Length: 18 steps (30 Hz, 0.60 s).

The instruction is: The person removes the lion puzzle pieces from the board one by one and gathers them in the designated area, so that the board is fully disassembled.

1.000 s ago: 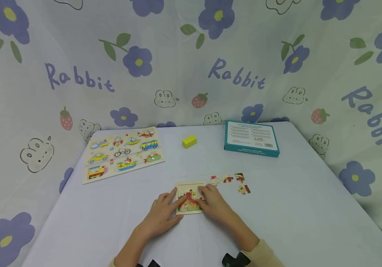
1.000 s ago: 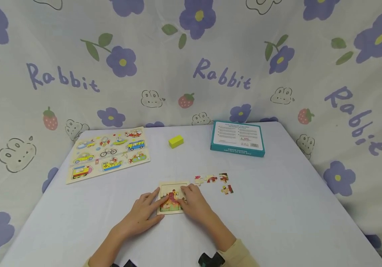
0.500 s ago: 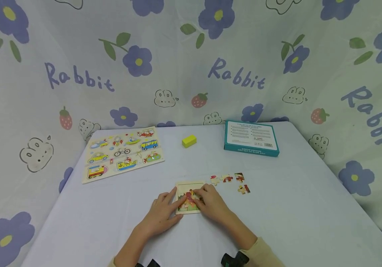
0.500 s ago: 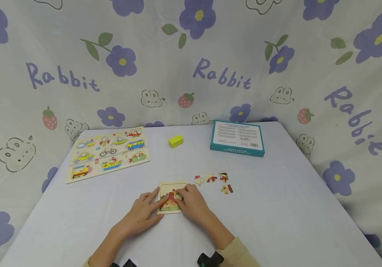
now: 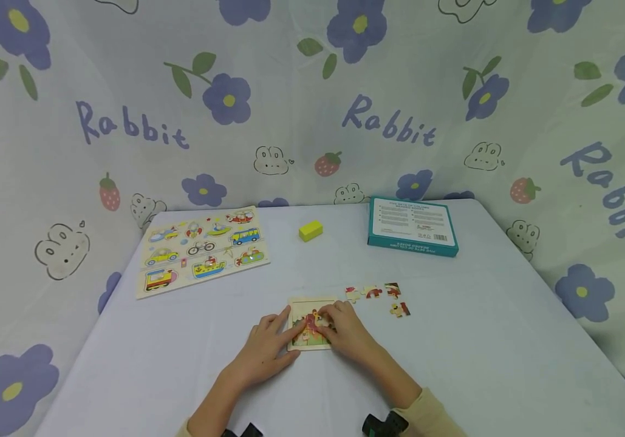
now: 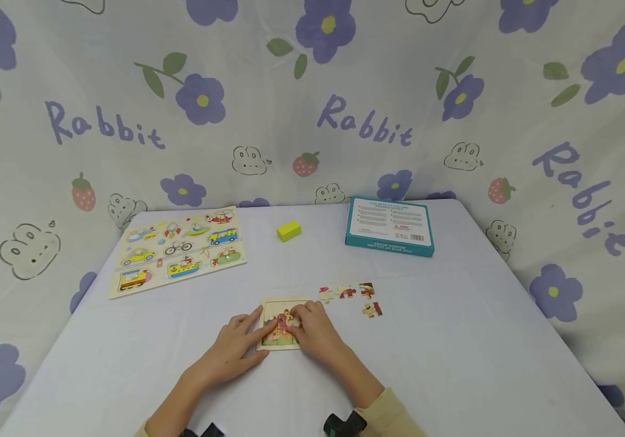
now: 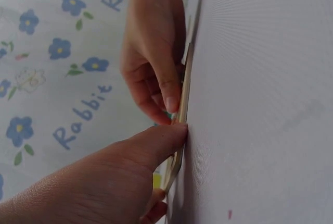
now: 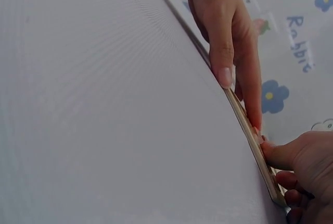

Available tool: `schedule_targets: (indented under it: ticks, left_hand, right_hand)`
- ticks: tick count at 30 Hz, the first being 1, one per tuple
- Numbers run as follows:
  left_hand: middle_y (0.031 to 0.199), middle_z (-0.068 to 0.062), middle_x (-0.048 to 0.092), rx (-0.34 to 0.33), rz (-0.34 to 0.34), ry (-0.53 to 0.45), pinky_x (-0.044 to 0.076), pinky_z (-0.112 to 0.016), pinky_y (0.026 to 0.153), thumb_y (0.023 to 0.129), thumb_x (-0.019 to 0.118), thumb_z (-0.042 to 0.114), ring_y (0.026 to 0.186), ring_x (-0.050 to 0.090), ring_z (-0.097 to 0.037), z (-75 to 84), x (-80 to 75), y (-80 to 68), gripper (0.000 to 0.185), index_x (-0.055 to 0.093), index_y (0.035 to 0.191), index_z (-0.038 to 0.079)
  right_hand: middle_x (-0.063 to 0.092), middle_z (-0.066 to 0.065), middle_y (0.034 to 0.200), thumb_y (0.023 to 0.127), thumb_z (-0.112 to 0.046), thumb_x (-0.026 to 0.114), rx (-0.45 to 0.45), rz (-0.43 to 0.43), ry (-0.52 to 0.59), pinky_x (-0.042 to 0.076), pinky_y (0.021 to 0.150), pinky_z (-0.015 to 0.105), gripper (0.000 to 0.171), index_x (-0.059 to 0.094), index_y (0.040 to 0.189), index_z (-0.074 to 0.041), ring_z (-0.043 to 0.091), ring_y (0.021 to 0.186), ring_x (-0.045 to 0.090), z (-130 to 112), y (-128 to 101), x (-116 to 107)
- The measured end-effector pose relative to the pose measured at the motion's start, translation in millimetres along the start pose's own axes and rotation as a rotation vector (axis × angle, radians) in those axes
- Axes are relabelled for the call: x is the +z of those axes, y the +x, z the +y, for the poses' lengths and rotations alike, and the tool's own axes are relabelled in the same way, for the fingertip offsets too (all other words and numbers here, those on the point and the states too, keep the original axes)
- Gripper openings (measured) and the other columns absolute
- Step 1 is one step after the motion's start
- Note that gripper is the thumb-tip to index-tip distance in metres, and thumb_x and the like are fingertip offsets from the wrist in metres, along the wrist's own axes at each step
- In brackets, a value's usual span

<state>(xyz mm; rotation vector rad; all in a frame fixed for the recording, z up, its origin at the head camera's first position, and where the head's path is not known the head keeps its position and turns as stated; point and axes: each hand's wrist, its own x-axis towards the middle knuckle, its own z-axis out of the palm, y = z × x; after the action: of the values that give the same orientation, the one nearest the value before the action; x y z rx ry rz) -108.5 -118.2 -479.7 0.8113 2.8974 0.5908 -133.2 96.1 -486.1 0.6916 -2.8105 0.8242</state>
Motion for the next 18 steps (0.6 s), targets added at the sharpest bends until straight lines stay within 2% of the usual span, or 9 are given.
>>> schedule_targets:
  ticks: [4,11,18]
  left_hand:
    - [0.147,-0.007,0.019,-0.003,0.009,-0.012,0.03,-0.046,0.088,0.084,0.055,0.044,0.122,0.027,-0.026,-0.5,0.5,-0.1,0.056,0.035,0.135,0.036]
    - [0.147,-0.006,0.019,-0.009,0.008,-0.028,0.03,-0.046,0.088,0.083,0.055,0.044,0.122,0.027,-0.025,-1.0,0.6,0.2,0.056,0.035,0.135,0.037]
    - [0.147,-0.005,0.019,-0.009,0.015,-0.031,0.03,-0.046,0.088,0.083,0.056,0.044,0.123,0.027,-0.025,-2.0,1.6,-0.2,0.056,0.035,0.135,0.037]
  right_hand:
    - [0.047,-0.003,0.082,0.079,-0.025,0.067,-0.001,0.02,0.012,0.034,0.063,0.021,0.027,0.059,0.101,-0.012,0.008,0.074,0.035,0.2,-0.8,0.4]
    - [0.051,-0.003,0.09,0.078,-0.026,0.069,0.053,0.016,0.043,0.039,0.069,0.024,0.029,0.055,0.1,-0.013,0.009,0.081,0.042,-0.4,-0.1,-0.3]
    - [0.057,-0.007,0.077,0.072,-0.021,0.073,0.075,0.08,0.085,0.037,0.061,0.021,0.028,0.054,0.091,-0.016,0.006,0.071,0.044,-0.8,0.7,-0.1]
